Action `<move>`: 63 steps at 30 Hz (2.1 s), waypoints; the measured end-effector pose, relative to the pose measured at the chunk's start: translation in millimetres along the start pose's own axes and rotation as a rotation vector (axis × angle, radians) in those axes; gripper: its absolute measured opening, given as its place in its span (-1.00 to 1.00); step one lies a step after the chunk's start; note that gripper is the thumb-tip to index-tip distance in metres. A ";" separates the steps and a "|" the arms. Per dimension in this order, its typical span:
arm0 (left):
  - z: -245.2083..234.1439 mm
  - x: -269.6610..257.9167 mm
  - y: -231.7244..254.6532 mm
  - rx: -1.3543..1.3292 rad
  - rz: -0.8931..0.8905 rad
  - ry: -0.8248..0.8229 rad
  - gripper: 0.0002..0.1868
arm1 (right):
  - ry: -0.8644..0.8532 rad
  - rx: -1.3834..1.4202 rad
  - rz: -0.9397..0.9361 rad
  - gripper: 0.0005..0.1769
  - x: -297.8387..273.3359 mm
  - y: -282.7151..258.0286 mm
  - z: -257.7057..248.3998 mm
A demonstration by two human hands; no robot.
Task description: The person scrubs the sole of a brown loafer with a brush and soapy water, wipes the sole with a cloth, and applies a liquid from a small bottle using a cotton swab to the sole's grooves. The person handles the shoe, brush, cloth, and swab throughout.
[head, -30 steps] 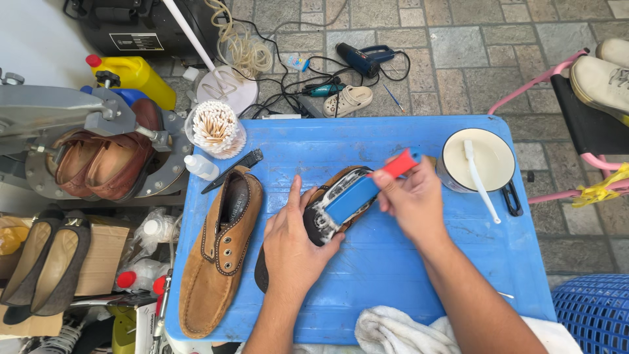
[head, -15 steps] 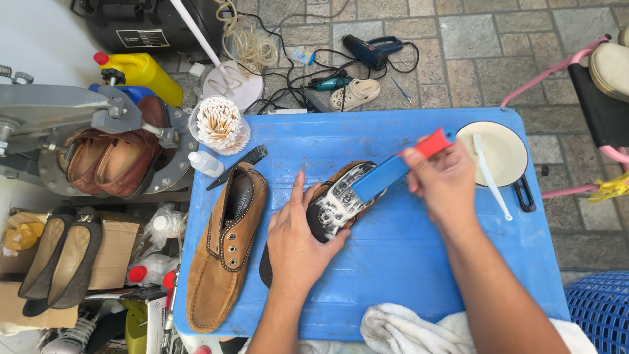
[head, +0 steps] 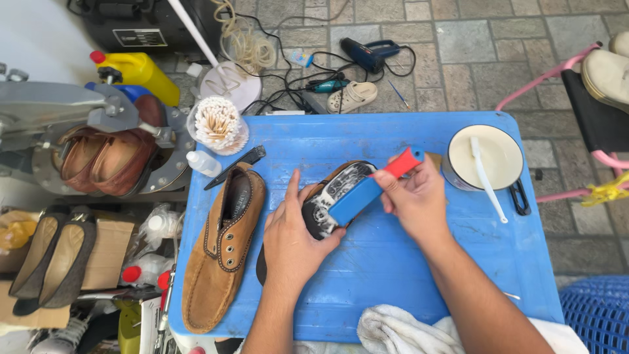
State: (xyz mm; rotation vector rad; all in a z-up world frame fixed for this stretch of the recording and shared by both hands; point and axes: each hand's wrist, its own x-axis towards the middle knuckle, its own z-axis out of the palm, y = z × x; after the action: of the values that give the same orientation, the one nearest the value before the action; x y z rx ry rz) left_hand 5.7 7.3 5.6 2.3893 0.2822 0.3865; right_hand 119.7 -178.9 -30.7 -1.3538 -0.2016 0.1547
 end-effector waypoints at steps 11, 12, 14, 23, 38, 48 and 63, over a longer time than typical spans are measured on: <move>-0.4 -0.3 -1.1 0.004 0.038 0.023 0.32 | 0.031 -0.044 -0.021 -0.67 9.6 -2.1 -5.9; -0.7 0.2 -0.9 0.002 0.045 0.029 0.33 | 0.036 -0.050 -0.016 -0.67 13.5 -3.6 -9.0; -1.0 2.6 -0.8 0.021 0.057 0.033 0.31 | 0.105 0.049 -0.063 -0.70 24.8 -11.4 -23.0; 1.6 -1.2 2.0 0.039 0.061 0.042 0.27 | 0.113 0.038 -0.059 -0.72 27.1 -0.5 -18.6; 1.6 2.1 1.6 0.049 0.007 0.012 0.28 | 0.211 0.072 -0.065 -0.67 21.1 11.2 6.1; 1.7 -1.0 0.7 0.043 0.024 0.019 0.28 | 0.257 0.085 -0.017 -0.69 25.2 -6.2 3.9; 1.2 -2.3 0.2 0.042 0.021 0.014 0.29 | 0.033 -0.041 -0.085 -0.60 8.4 -7.5 14.7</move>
State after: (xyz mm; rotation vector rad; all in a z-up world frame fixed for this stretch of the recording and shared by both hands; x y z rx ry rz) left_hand 4.0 5.7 4.4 2.4330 0.2739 0.4113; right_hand 124.4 -164.7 -20.0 -1.3850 -0.2359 0.0572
